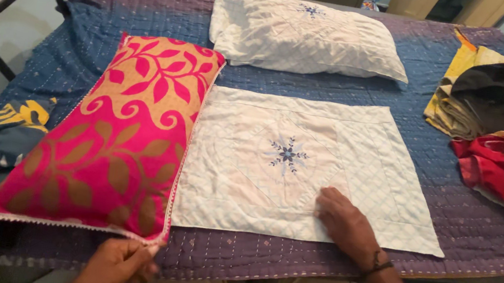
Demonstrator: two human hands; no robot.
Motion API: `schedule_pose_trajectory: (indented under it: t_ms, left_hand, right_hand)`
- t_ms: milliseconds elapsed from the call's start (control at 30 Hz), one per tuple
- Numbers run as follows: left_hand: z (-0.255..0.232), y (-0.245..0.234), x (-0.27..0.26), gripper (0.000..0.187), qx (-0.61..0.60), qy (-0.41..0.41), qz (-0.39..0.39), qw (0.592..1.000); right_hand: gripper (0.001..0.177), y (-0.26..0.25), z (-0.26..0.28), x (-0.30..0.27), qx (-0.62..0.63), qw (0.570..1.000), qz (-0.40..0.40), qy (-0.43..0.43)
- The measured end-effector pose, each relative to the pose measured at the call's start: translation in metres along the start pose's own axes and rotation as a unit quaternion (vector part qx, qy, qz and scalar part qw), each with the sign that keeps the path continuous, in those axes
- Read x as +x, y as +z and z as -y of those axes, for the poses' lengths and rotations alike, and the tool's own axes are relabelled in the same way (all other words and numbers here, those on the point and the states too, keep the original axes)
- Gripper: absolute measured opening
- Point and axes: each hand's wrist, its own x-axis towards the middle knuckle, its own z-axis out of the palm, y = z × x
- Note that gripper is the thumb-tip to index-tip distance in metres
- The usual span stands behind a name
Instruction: The person places a pillow onto a white pillowcase laid flat on a bed. They tuck the pillow into the case, smooth the fabric, and fold the open flap over to enclose the pillow. The person then adjusts the edges and smooths the surface of the pillowcase to ensure a neat fit.
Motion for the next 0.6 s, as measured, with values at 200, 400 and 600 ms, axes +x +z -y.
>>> schedule_pose_trajectory:
  t_ms: [200,400,600]
  left_hand:
    - [-0.096,0.035,-0.016,0.050,0.235,0.374,-0.008,0.897]
    - [-0.099,0.092,0.012,0.037,0.464,0.383,-0.063,0.796]
    - [-0.095,0.100,0.033,0.019,0.483,0.460,-0.091,0.740]
  right_hand:
    - [0.042,-0.011,-0.015,-0.016,0.068,0.997,-0.035,0.028]
    - [0.062,-0.022,-0.008,-0.030,0.034,0.999,0.019,0.029]
    - [0.040,-0.008,-0.014,-0.026,0.053,0.996,-0.075,0.021]
